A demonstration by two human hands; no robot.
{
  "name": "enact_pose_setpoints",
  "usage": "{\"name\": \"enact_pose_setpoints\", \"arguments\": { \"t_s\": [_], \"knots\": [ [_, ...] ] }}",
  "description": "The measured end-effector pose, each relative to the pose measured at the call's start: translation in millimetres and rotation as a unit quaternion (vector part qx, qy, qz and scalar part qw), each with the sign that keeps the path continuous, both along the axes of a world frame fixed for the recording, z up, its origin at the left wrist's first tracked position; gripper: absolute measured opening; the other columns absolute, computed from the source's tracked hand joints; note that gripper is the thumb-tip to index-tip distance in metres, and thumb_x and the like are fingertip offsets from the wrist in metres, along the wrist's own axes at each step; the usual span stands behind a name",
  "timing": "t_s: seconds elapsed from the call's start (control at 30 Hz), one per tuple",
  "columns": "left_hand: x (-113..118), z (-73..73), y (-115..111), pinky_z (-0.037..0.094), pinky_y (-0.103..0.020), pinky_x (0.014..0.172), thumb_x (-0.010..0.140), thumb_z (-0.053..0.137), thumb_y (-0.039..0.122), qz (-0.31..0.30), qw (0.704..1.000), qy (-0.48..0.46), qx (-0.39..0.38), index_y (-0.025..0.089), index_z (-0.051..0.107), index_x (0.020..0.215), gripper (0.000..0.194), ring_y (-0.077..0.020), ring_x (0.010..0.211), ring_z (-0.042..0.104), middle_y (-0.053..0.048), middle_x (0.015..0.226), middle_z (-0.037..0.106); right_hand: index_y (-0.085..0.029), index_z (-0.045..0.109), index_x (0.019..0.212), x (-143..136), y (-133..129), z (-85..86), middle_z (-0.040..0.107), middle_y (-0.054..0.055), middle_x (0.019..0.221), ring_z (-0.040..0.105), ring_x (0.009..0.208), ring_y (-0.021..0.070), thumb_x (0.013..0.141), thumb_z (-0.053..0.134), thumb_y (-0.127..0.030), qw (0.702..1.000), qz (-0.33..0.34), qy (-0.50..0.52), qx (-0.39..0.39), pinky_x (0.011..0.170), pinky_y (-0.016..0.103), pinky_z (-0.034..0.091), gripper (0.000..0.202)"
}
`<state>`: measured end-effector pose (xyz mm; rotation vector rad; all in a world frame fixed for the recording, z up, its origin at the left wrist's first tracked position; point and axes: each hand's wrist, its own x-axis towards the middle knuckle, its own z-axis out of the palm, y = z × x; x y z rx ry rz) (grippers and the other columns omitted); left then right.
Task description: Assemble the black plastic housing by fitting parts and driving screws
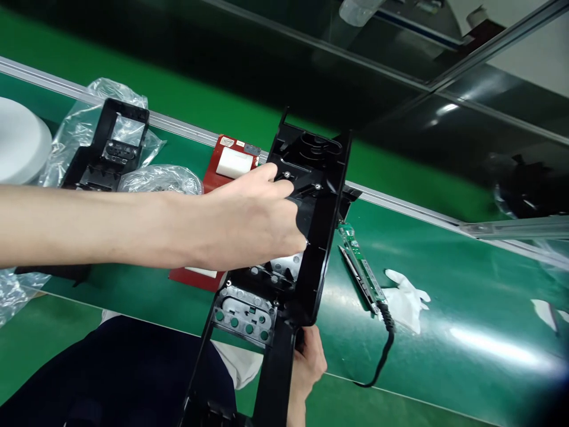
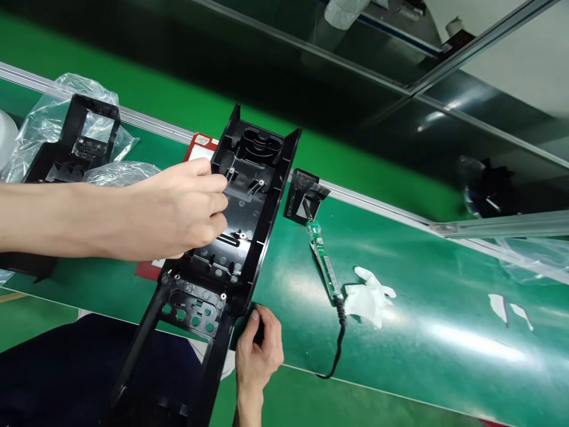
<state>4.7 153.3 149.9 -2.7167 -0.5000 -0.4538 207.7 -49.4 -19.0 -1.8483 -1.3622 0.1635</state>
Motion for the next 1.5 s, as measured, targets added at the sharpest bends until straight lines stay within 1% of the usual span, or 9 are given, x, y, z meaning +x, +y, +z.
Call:
{"name": "enact_pose_setpoints", "arguments": {
  "t_s": [0.2, 0.5, 0.83, 1.07, 1.2, 1.27, 1.33, 1.4, 1.5],
  "knots": [
    [-6, -2.3, 6, 0.030, -0.032, 0.059, 0.056, 0.050, 0.001, -0.016, 0.999, -0.014, -0.034, 0.018, 0.028, 0.055, 0.027, -0.0157, 0.058, 0.043, 0.001, 0.052, 0.029, -0.007, 0.064, 0.097, 0, 1, 0.2, 0.054, 0.011, 0.088, 0.054, 0.081, 0.0200, 0.104, 0.048, -0.042, 0.998, 0.030, -0.027, 0.048, 0.082, 0.027, 0.046, 0.038],
    [-10, 1.9, 9, 0.024, -0.033, 0.059, 0.073, 0.035, -0.004, -0.027, 0.994, 0.002, -0.103, 0.016, 0.043, 0.060, 0.025, -0.0180, 0.060, 0.046, -0.001, 0.053, 0.032, -0.008, 0.064, 0.097, 1, 8, -1.8, 0.054, 0.011, 0.090, 0.055, 0.082, 0.0215, 0.103, 0.048, -0.048, 0.997, 0.038, -0.037, 0.056, 0.081, 0.027, 0.046, 0.044],
    [-10, 12.9, 12, 0.020, -0.034, 0.060, 0.076, 0.035, -0.003, -0.024, 0.980, 0.081, -0.181, 0.017, 0.062, 0.094, 0.039, -0.0208, 0.062, 0.044, 0.000, 0.053, 0.023, -0.008, 0.064, 0.096, 2, 7, -4.1, 0.054, 0.011, 0.088, 0.055, 0.079, 0.0216, 0.103, 0.048, -0.049, 0.998, 0.026, -0.040, 0.041, 0.079, 0.027, 0.046, 0.046],
    [-11, 14.7, 12, 0.021, -0.033, 0.061, 0.070, 0.035, -0.007, -0.018, 0.974, 0.100, -0.203, 0.016, 0.055, 0.073, 0.030, -0.0196, 0.062, 0.044, 0.000, 0.052, 0.025, -0.007, 0.065, 0.095, 0, 8, -3.1, 0.054, 0.012, 0.089, 0.055, 0.081, 0.0219, 0.104, 0.047, -0.049, 0.997, 0.039, -0.030, 0.054, 0.079, 0.028, 0.046, 0.046],
    [-18, 3.2, 12, 0.025, -0.033, 0.063, 0.066, 0.042, -0.004, -0.011, 0.981, 0.055, -0.187, 0.015, 0.042, 0.057, 0.021, -0.0177, 0.065, 0.046, -0.002, 0.055, 0.037, -0.007, 0.065, 0.096, 6, 10, 3.0, 0.057, 0.011, 0.090, 0.057, 0.082, 0.0205, 0.098, 0.057, -0.049, 0.999, 0.003, 0.051, 0.014, 0.079, 0.025, 0.045, 0.043],
    [-24, -7.5, 15, 0.026, -0.032, 0.063, 0.063, 0.048, -0.002, 0.002, 0.985, 0.036, -0.169, 0.015, 0.043, 0.056, 0.018, -0.0175, 0.065, 0.045, -0.002, 0.059, 0.044, -0.007, 0.061, 0.104, 14, 19, 10.6, 0.058, 0.011, 0.090, 0.058, 0.079, 0.0190, 0.085, 0.072, -0.049, 0.974, -0.068, 0.217, 0.020, 0.076, 0.023, 0.046, 0.047],
    [-33, -18.8, 20, 0.026, -0.032, 0.064, 0.062, 0.049, -0.001, 0.007, 0.988, 0.037, -0.148, 0.015, 0.046, 0.057, 0.016, -0.0172, 0.064, 0.044, -0.002, 0.059, 0.047, -0.007, 0.051, 0.113, 25, 34, 20.8, 0.058, 0.011, 0.087, 0.057, 0.072, 0.0171, 0.065, 0.085, -0.043, 0.902, -0.136, 0.401, 0.081, 0.072, 0.023, 0.047, 0.069],
    [-41, -28.5, 27, 0.025, -0.031, 0.064, 0.063, 0.048, -0.001, -0.002, 0.990, 0.040, -0.136, 0.014, 0.049, 0.059, 0.016, -0.0165, 0.064, 0.042, -0.002, 0.058, 0.047, -0.010, 0.042, 0.112, 36, 53, 32.3, 0.057, 0.009, 0.080, 0.054, 0.065, 0.0151, 0.053, 0.087, -0.038, 0.866, -0.150, 0.461, 0.124, 0.066, 0.022, 0.047, 0.079],
    [-52, -37.6, 41, 0.025, -0.031, 0.064, 0.067, 0.046, 0.001, -0.012, 0.992, 0.035, -0.119, 0.014, 0.051, 0.061, 0.015, -0.0157, 0.064, 0.043, -0.002, 0.060, 0.049, -0.012, 0.040, 0.104, 45, 80, 49.2, 0.054, 0.003, 0.074, 0.051, 0.064, 0.0126, 0.050, 0.083, -0.033, 0.855, -0.142, 0.469, 0.168, 0.062, 0.019, 0.046, 0.072]
  ]
}}
